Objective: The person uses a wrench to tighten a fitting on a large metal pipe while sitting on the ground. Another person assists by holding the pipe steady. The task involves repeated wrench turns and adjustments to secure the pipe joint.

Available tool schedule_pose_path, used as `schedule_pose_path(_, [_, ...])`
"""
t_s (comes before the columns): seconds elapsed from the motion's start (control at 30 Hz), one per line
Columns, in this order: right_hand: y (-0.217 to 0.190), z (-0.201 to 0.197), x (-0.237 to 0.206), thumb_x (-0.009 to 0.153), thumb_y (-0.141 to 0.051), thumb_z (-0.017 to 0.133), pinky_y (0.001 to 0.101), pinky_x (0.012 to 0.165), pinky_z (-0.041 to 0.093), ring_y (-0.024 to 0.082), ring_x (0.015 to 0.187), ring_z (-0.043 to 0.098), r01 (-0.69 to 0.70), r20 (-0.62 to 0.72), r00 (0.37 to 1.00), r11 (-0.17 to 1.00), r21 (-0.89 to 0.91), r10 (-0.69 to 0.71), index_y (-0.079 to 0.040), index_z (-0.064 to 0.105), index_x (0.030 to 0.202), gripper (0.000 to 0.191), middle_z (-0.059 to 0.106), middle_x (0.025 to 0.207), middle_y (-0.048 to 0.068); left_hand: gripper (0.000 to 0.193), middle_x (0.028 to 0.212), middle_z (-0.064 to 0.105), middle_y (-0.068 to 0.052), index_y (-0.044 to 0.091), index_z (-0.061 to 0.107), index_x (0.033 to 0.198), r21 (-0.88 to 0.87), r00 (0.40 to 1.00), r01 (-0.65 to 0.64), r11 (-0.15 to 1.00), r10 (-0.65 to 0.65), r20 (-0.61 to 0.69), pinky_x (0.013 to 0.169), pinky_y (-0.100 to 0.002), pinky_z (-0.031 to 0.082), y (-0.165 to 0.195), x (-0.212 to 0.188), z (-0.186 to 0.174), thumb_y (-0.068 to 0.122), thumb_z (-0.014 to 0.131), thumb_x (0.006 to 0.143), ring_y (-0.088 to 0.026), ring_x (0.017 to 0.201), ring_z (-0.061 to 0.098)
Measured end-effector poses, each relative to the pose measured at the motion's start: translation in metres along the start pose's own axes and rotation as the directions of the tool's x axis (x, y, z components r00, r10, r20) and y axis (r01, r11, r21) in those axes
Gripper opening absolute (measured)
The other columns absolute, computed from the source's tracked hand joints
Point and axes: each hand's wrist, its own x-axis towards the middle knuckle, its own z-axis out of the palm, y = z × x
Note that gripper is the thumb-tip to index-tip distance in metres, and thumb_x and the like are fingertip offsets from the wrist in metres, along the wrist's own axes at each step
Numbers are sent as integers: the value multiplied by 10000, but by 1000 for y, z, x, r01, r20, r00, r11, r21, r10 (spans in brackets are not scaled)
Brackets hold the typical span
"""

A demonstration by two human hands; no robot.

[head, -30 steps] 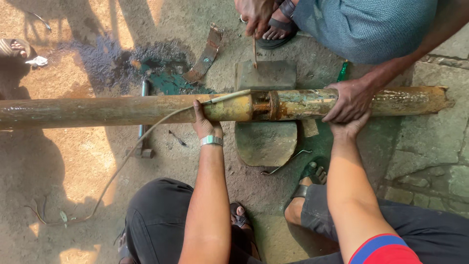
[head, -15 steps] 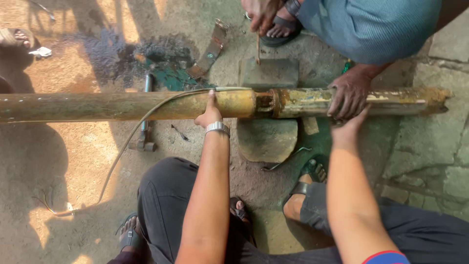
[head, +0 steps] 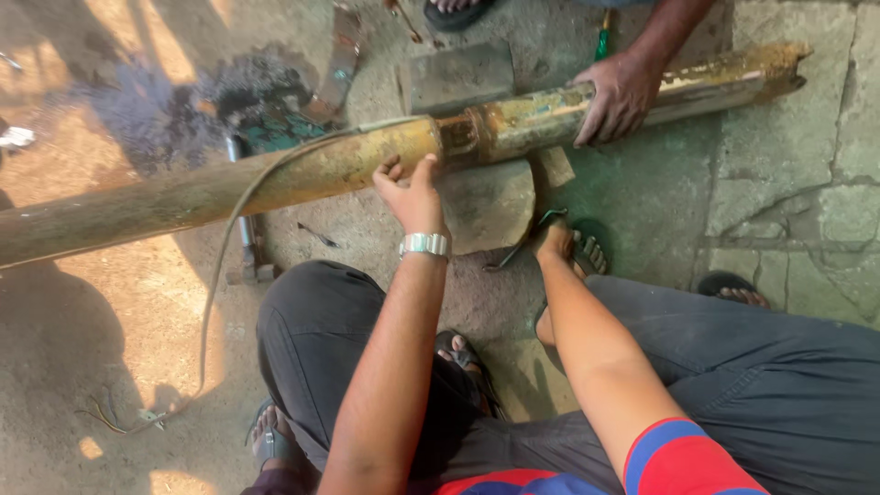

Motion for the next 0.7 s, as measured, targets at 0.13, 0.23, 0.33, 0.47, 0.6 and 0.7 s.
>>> schedule_pose_path(0.13, [1,-1,1,1062,-322,513,464,799,546,299,948,712,66,63,996,994,-89,-60,-47,666,1227,356,732,1019,138,521,1266,529,-122,56,529,1246,-88,997,-66,994,69,36,927,-354,543,2,8,-1,99,801,804,-223,1105,626])
schedule_pose_path(0.23, [-3,-12,-6,1071,-290,534,454,770,552,297,913,721,199,-53,976,966,-167,-210,-43,673,1208,315,740,984,134,425,1189,617,-120,37,565,1197,-124,993,-91,988,99,58,926,-349,546,-7,19,-7,102,774,833,-222,1066,664])
schedule_pose_path(0.33, [-22,-25,-18,1080,-258,554,445,740,559,295,878,730,539,-249,799,835,-107,-548,-40,681,1188,275,747,949,130,260,1027,728,-114,17,655,1074,-58,991,-123,991,126,46,867,-348,567,-14,32,-2,116,760,857,-221,949,697])
schedule_pose_path(0.47, [-56,-23,-45,1070,-245,559,410,687,583,249,824,739,818,-142,571,575,19,-808,-52,703,1191,269,757,924,110,172,926,785,-93,68,783,981,229,943,-328,917,300,146,787,-362,591,-17,30,12,174,756,848,-219,844,745])
schedule_pose_path(0.6, [-69,23,-78,1055,-175,516,420,789,570,302,938,717,928,41,365,367,60,-930,-7,706,1168,277,738,1059,192,301,1035,792,-106,158,779,1120,441,868,-451,776,266,420,848,-372,595,-15,13,18,332,764,874,-248,916,776])
schedule_pose_path(0.7, [-71,47,-93,1034,-154,484,443,784,533,347,936,702,869,55,479,483,112,-876,14,691,1080,270,723,1027,215,341,1077,766,-148,174,777,1154,530,825,-544,651,299,480,864,-428,576,-12,8,18,330,751,853,-343,983,728])
